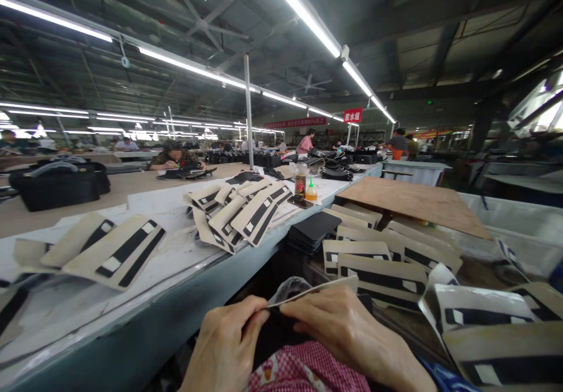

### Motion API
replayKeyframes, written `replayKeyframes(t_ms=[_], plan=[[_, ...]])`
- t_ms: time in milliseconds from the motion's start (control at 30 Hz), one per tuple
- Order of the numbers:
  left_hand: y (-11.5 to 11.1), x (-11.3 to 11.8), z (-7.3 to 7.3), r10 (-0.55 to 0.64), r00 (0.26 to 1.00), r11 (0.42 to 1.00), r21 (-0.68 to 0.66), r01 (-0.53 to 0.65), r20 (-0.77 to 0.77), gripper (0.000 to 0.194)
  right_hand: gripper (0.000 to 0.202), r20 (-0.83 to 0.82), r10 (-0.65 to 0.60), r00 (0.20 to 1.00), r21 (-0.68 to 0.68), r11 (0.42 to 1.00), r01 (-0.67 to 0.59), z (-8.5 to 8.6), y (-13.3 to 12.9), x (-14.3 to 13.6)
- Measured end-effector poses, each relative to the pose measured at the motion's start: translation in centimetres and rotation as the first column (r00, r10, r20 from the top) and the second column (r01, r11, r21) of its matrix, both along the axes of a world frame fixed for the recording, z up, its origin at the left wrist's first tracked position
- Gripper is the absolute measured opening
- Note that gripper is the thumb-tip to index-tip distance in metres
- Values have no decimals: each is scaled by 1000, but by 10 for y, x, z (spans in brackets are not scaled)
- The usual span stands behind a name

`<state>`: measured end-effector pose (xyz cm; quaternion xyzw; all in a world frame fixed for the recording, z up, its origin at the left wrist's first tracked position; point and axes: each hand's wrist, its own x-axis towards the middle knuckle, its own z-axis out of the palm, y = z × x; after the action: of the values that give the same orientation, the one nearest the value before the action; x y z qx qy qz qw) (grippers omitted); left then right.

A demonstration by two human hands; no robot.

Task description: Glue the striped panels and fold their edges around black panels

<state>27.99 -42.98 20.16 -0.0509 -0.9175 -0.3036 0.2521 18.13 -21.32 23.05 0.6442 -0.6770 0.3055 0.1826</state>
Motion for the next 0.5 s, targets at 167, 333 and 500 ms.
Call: replayKeyframes(t_ms=[167, 333, 500], plan=[[-7, 9, 11, 100, 994, 990, 102, -94, -52, 26, 12, 51, -221, 974, 15, 975, 220, 17, 21, 2], [-16, 20, 30, -48, 994, 999, -3, 48, -94, 18, 7, 45, -294, 955, 54, 955, 291, 40, 22, -2], [-18, 29, 33, 24, 956, 999, -26, -34, -292, 11, 11, 140, -190, 972, -40, 980, 197, 58, 20, -2]])
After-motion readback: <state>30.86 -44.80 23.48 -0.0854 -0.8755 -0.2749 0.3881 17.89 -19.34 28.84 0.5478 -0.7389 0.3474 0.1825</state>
